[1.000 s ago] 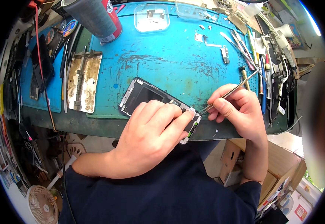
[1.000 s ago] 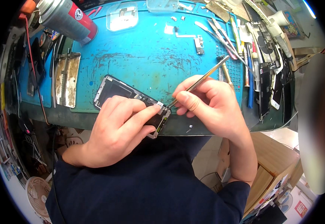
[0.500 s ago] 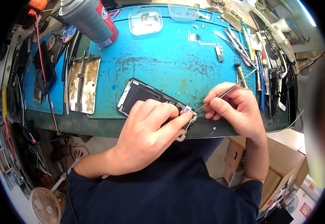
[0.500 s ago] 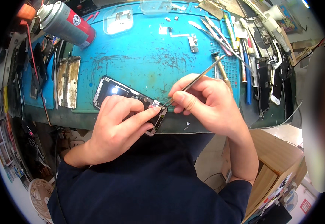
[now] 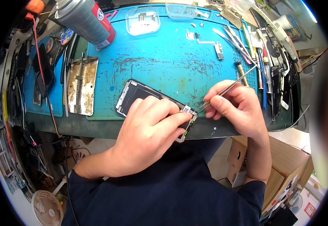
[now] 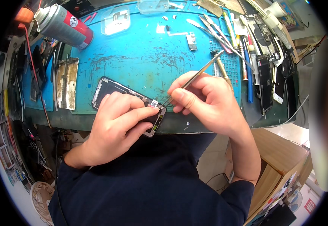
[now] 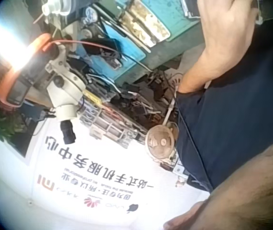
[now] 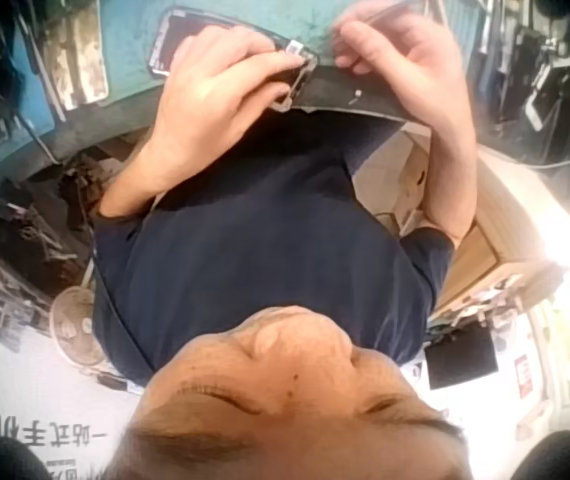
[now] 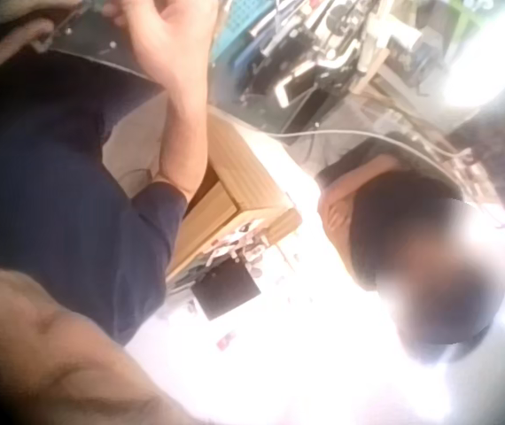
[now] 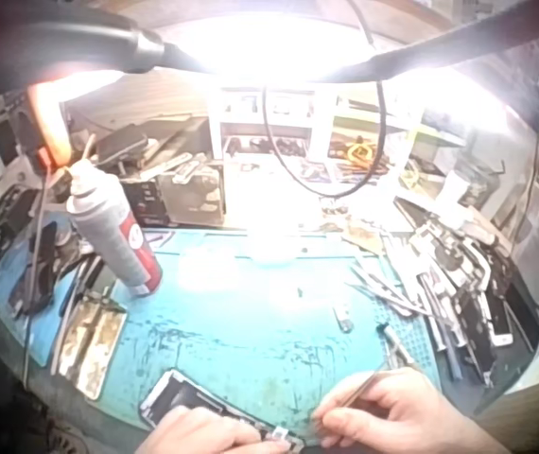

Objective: The person uses a screwdriver to remove screws from a disassembled smartphone chassis on a workbench. They then use tweezers to handle small components and a spudger to pry open parts of the device, working on the internal circuitry.

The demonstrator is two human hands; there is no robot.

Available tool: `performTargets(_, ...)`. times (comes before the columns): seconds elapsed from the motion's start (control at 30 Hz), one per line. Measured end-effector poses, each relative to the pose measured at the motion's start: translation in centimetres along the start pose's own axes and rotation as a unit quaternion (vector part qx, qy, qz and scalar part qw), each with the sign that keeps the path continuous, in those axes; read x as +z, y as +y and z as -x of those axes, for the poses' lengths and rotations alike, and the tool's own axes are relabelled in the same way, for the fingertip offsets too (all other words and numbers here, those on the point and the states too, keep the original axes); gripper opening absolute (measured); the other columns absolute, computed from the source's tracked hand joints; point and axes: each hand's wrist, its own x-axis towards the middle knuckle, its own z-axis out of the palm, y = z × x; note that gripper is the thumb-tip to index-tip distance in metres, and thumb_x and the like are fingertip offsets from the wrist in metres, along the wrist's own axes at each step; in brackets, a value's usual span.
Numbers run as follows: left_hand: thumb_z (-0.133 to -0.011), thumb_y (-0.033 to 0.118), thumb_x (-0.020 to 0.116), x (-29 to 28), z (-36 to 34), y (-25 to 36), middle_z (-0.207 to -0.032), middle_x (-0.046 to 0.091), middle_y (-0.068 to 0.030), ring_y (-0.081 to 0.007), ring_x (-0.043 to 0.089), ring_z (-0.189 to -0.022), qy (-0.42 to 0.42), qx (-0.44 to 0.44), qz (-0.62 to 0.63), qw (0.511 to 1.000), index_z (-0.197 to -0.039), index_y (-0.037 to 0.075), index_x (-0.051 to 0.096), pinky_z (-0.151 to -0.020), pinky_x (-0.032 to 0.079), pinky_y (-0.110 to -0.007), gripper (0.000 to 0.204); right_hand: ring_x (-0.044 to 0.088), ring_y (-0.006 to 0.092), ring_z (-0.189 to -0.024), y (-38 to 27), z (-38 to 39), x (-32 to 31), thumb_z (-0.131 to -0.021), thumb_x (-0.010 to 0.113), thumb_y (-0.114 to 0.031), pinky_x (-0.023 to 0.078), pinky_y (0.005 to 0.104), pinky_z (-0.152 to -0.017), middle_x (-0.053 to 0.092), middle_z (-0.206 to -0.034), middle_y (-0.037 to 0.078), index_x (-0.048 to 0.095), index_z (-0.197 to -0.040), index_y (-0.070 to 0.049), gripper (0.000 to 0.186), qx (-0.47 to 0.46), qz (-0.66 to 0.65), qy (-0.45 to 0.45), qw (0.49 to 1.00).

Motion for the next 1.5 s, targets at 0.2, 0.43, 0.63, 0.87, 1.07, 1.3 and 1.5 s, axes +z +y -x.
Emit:
performTargets(0.2,-0.080,0.009,0.086,0.7,-1.2,0.2,-0.096,0.066,-0.0026,-0.0241,0.060,-0.087,0.015,-0.016,-0.012,1.000,-0.103,0.009,0.075,-0.078,0.042,-0.037,0.025,0.072,0.0103,-0.082,-0.1,0.1,-0.2,-0.107,0.068,-0.015,0.059,0.0255,-0.073,0.074,-0.091,0.005,0.071,-0.109,0.002,0.017,-0.003,0.017,-0.002,1.000)
performTargets(0.43,-0.082,0.010,0.082,1.7,-2.0,0.6,-0.087,0.056,-0.0024,-0.0235,0.058,-0.084,0.039,-0.014,-0.074,0.996,-0.089,0.011,0.067,-0.076,0.041,-0.039,0.017,0.072,0.0104,-0.082,0.4,0.8,0.0,-0.106,0.069,-0.014,0.059,0.0249,-0.073,0.074,-0.092,0.005,0.071,-0.108,0.003,0.017,-0.033,0.008,0.024,0.999)
performTargets(0.63,-0.077,0.006,0.084,2.2,-2.2,0.6,-0.080,0.054,-0.0019,-0.0240,0.053,-0.074,0.078,0.012,-0.105,0.991,-0.087,0.011,0.069,-0.070,0.038,-0.040,0.019,0.070,0.0133,-0.078,0.6,2.9,1.2,-0.105,0.064,-0.005,0.057,0.0297,-0.070,0.072,-0.091,0.008,0.069,-0.103,0.003,0.009,-0.155,0.047,0.124,0.979)
performTargets(0.87,-0.075,0.004,0.085,2.4,-2.1,0.0,-0.080,0.056,-0.0013,-0.0228,0.053,-0.073,0.110,0.056,-0.099,0.987,-0.088,0.011,0.068,-0.070,0.038,-0.039,0.022,0.058,0.0206,-0.062,3.6,4.9,4.2,-0.068,0.074,-0.009,0.047,0.0325,-0.054,0.065,-0.092,0.009,0.072,-0.097,-0.005,0.029,-0.409,0.408,0.156,0.801)
performTargets(1.07,-0.078,0.006,0.085,2.3,-3.3,-0.4,-0.081,0.058,-0.0001,-0.0232,0.054,-0.075,0.142,0.058,-0.125,0.980,-0.091,0.011,0.069,-0.073,0.038,-0.038,0.021,0.052,0.0135,-0.057,5.1,3.5,5.5,-0.086,0.082,-0.022,0.039,0.0292,-0.048,0.050,-0.076,0.000,0.072,-0.100,-0.008,0.022,-0.415,0.495,0.192,0.739)
performTargets(1.3,-0.080,0.007,0.083,2.2,-3.3,-1.5,-0.084,0.061,-0.0012,-0.0237,0.055,-0.077,0.126,0.059,-0.134,0.981,-0.092,0.011,0.069,-0.075,0.039,-0.039,0.019,0.059,0.0177,-0.059,3.9,2.4,5.3,-0.089,0.083,-0.024,0.046,0.0330,-0.051,0.051,-0.072,0.002,0.070,-0.102,-0.008,0.024,-0.340,0.494,0.179,0.780)
performTargets(1.5,-0.078,0.007,0.085,1.3,-2.9,-1.8,-0.084,0.060,-0.0011,-0.0237,0.055,-0.076,0.112,0.063,-0.113,0.985,-0.091,0.011,0.068,-0.076,0.038,-0.040,0.022,0.070,0.0244,-0.062,0.7,2.7,3.7,-0.089,0.085,-0.020,0.053,0.0359,-0.057,0.073,-0.081,0.008,0.072,-0.115,-0.009,0.031,-0.221,0.390,0.121,0.886)
